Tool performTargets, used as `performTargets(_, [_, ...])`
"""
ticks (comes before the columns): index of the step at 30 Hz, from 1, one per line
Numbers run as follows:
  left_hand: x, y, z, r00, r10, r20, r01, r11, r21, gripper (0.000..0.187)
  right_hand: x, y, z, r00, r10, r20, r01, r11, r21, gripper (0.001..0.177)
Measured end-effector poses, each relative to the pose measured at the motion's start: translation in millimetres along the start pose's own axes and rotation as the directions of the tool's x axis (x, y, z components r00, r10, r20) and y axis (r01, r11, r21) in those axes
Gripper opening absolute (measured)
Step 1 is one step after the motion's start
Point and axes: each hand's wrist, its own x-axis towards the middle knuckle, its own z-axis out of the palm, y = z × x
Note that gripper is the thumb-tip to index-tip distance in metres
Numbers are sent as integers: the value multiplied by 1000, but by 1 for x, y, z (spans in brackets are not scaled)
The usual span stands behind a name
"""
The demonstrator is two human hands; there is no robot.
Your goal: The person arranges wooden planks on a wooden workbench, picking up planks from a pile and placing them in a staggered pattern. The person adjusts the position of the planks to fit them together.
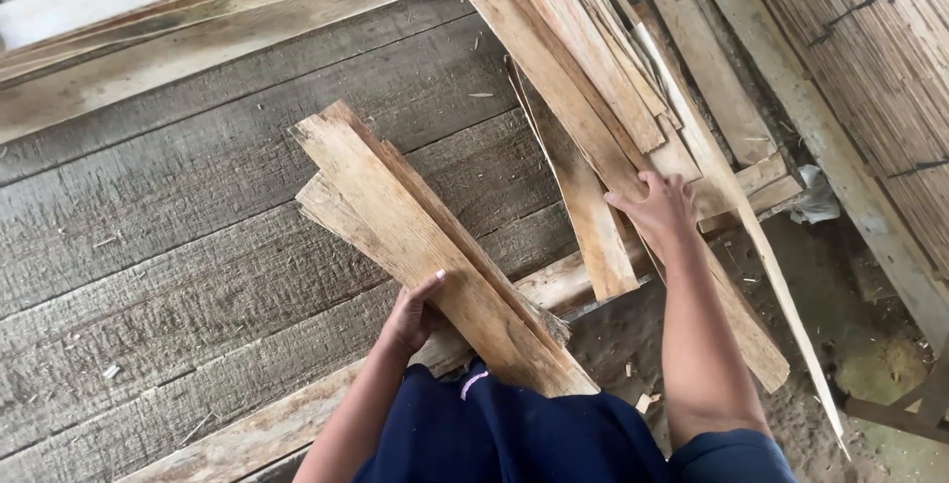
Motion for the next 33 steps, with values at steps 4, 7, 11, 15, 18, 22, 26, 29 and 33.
performTargets(4, [4, -4, -3, 1000, -7, 2, 7, 1000, -11, 76, 5, 13, 6, 997, 38, 62, -34, 997, -63, 79])
performTargets(7, [11, -9, -10, 1000, 10, 3, -10, 999, -33, 77, -7, 4, 8, 995, 43, 94, -36, 997, -74, 81])
performTargets(11, [-11, 10, 4, 998, -33, 47, 36, 997, -68, 51, 1, 5, 19, 989, 107, 102, -95, 989, -117, 93])
performTargets(15, [-24, 17, 11, 998, -24, 64, 32, 991, -130, 42, 9, 9, 15, 983, 116, 140, -115, 993, -14, 93])
performTargets(18, [-43, 25, 23, 987, -133, 95, 155, 943, -295, 39, 15, 24, 38, 989, 118, 92, -115, 993, -36, 80])
performTargets(22, [-38, 25, 24, 996, -47, 74, 68, 942, -329, 36, 14, 25, 51, 997, 65, 29, -65, 998, -21, 79])
performTargets(26, [-56, 35, 44, 987, -131, -93, 84, 915, -396, 41, 0, 18, 68, 921, -211, -329, 179, 976, -124, 31])
performTargets(29, [-56, 48, 52, 984, -153, -87, 117, 939, -324, 34, -4, 7, 71, 677, -402, -616, 371, 910, -187, 9])
performTargets(33, [-32, 22, 21, 975, -212, -64, 195, 958, -210, 40, -35, -23, 71, 543, -570, -617, 597, 778, -194, 9])
